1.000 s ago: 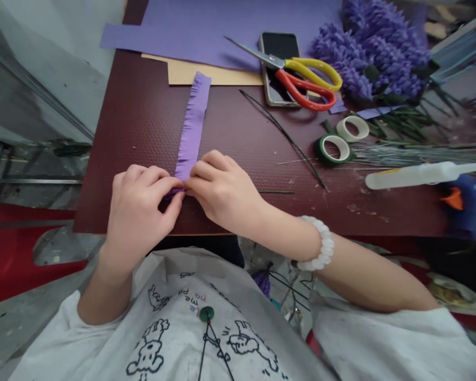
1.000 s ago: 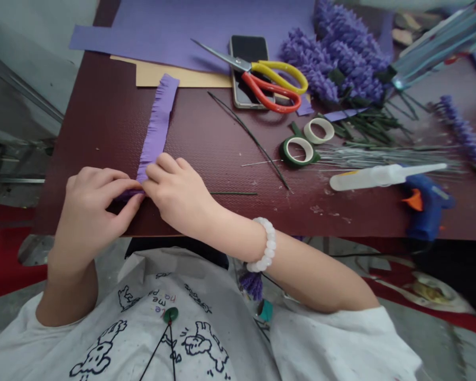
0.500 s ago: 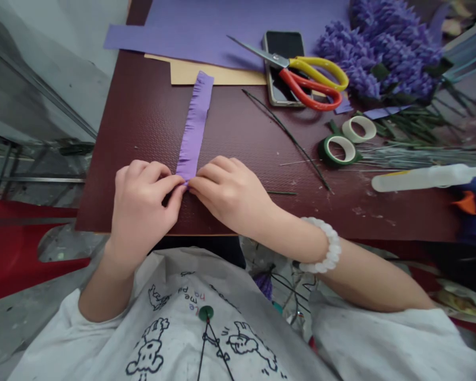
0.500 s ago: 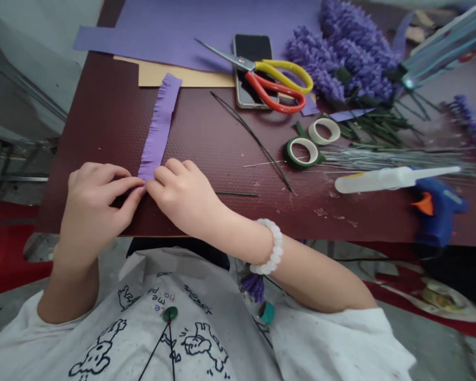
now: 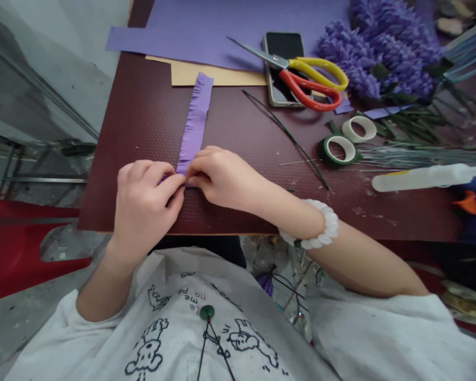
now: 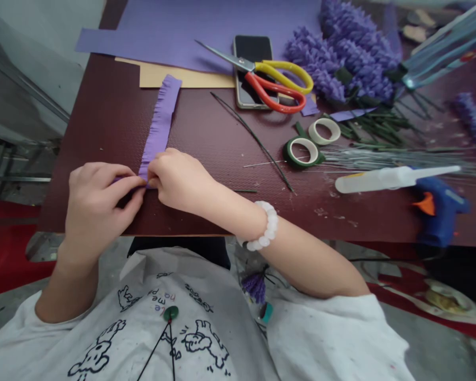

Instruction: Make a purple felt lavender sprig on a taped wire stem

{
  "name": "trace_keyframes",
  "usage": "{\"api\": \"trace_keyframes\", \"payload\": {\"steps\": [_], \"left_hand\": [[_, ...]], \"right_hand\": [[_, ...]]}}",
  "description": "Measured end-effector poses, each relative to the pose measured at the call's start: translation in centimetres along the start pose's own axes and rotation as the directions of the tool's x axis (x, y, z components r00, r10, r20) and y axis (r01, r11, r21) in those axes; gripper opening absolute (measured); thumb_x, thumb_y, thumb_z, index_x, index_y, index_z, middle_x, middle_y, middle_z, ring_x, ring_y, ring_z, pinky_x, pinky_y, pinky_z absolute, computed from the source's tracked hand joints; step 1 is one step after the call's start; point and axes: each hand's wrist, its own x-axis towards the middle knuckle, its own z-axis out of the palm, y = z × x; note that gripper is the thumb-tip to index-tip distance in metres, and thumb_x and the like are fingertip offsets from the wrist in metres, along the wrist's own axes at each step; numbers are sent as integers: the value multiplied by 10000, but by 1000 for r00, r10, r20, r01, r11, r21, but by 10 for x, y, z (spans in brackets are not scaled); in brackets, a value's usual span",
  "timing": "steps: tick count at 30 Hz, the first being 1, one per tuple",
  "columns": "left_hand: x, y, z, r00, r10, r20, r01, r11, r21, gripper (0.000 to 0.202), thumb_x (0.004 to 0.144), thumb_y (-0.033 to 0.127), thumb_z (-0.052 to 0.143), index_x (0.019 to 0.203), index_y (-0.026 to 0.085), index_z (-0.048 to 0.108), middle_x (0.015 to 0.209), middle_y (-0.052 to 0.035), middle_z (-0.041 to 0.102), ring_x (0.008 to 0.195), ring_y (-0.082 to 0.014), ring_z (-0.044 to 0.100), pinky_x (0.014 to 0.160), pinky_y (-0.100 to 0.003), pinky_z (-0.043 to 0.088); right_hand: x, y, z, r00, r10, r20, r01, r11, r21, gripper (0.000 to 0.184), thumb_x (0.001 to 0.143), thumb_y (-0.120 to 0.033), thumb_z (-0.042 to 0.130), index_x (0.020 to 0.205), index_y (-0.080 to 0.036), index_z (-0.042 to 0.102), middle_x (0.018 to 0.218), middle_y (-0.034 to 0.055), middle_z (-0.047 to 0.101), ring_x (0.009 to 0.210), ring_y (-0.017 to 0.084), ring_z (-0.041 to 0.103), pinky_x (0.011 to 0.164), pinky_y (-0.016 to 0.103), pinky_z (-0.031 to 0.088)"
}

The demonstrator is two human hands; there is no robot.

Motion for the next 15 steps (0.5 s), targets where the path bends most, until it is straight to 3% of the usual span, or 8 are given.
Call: {"api": "trace_keyframes", "payload": {"steps": [5, 8, 12, 15], "left_hand": [[-14, 6, -11, 990, 123, 67, -124, 992, 5, 89, 834, 210, 567, 860, 219, 652, 886, -30, 697, 851, -230, 590, 832, -424, 437], [-24, 11, -15, 987, 147, 60, -148, 989, 15, 117, 816, 180, 589, 913, 193, 653, 914, -45, 707, 862, -238, 588, 834, -423, 445], [-25, 12, -13, 991, 126, 49, -126, 992, 1, 115, 821, 170, 578, 902, 198, 654, 912, -36, 714, 861, -229, 581, 824, -411, 449], [-20, 10, -11, 992, 94, 88, -91, 995, -28, 108, 839, 187, 558, 875, 207, 657, 891, -30, 710, 849, -218, 578, 807, -405, 441]], "right_hand": [[-13, -13, -2, 993, -5, 117, 2, 1000, 26, 160, 840, -122, 537, 773, -129, 682, 813, 91, 665, 812, 181, 539, 770, 314, 382], [-25, -18, 2, 992, -37, 123, 34, 999, 23, 160, 857, -148, 544, 773, -130, 680, 810, 79, 664, 802, 177, 521, 788, 322, 376], [-42, -21, 6, 998, -63, -26, 60, 995, -84, 230, 914, -176, 474, 816, -138, 679, 808, 79, 645, 788, 189, 486, 744, 339, 367], [-58, -25, 2, 966, -165, -200, 138, 980, -145, 256, 941, -175, 418, 967, -133, 670, 849, 88, 656, 810, 197, 494, 723, 347, 372]]}}
